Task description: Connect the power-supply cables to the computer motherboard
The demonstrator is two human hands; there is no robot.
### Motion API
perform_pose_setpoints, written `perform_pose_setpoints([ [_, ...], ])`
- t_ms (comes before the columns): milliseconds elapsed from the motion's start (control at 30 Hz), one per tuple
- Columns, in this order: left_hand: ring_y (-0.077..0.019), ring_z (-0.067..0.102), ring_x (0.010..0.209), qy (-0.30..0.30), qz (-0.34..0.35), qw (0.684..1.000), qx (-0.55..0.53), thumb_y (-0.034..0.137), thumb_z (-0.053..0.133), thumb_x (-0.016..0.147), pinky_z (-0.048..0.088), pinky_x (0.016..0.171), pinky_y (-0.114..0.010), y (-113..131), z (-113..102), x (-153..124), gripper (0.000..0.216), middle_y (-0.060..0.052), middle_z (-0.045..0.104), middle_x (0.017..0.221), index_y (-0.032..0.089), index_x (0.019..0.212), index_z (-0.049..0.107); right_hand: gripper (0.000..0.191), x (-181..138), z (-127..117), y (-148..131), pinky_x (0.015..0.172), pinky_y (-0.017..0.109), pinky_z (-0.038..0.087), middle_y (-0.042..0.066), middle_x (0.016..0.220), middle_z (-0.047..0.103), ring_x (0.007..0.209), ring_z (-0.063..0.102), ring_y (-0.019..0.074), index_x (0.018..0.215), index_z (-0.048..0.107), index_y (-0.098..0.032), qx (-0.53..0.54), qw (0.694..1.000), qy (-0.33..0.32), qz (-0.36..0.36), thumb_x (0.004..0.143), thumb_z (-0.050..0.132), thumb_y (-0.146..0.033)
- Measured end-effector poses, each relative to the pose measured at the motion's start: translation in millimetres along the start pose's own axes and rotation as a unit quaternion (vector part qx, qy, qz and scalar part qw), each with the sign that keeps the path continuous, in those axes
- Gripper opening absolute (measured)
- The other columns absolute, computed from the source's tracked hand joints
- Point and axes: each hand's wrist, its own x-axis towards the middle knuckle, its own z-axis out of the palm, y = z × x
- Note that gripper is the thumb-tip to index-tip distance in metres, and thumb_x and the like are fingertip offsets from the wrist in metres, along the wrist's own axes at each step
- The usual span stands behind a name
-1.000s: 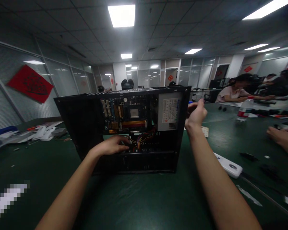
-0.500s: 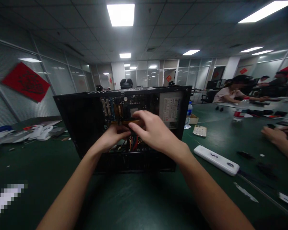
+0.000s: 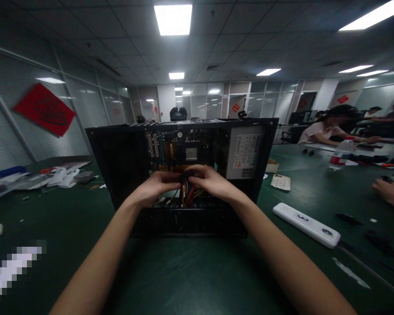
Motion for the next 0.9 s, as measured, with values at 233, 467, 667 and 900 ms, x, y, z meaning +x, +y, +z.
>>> perform_pose_setpoints([
  [233,-0.0237,0.067,0.103,0.06,-0.006,0.997,-0.039,0.023,0.078,0.068,0.046,0.1,-0.037,-8,-1,4,0.035,-0.008,0.076,0.108,0.016,0.103,0.077,0.028,2,0,5,0.073,0.029,0.049,0.006,0.102,0.068,0.087,0.063,0.0175,0.111,0.063,-0.016,0.005,1.0,0.005,-0.007,0.084,0.059,-0.02],
  [467,-0.0229,0.067,0.101,0.073,-0.005,0.988,-0.136,0.022,0.082,0.062,0.044,0.101,-0.038,-9,7,7,0.038,-0.01,0.076,0.104,0.014,0.099,0.077,0.028,0,-2,4,0.075,0.03,0.05,0.005,0.099,0.07,0.088,0.064,0.0175,0.112,0.063,-0.018,0.017,1.0,0.014,-0.003,0.084,0.061,-0.022],
  [667,-0.0217,0.067,0.1,0.093,-0.022,0.979,-0.179,0.022,0.087,0.057,0.043,0.102,-0.037,-11,6,7,0.04,-0.008,0.076,0.1,0.015,0.095,0.078,0.029,1,-2,8,0.073,0.03,0.049,0.004,0.095,0.069,0.083,0.064,0.0171,0.111,0.063,-0.018,0.008,1.0,0.008,-0.015,0.083,0.061,-0.024],
  [900,-0.0197,0.067,0.097,0.083,-0.027,0.972,-0.218,0.019,0.088,0.054,0.045,0.101,-0.036,-14,11,10,0.038,-0.008,0.076,0.096,0.013,0.09,0.076,0.024,2,1,9,0.08,0.031,0.049,0.005,0.098,0.069,0.089,0.064,0.0176,0.105,0.065,-0.017,-0.001,0.999,0.021,-0.028,0.082,0.061,-0.022],
])
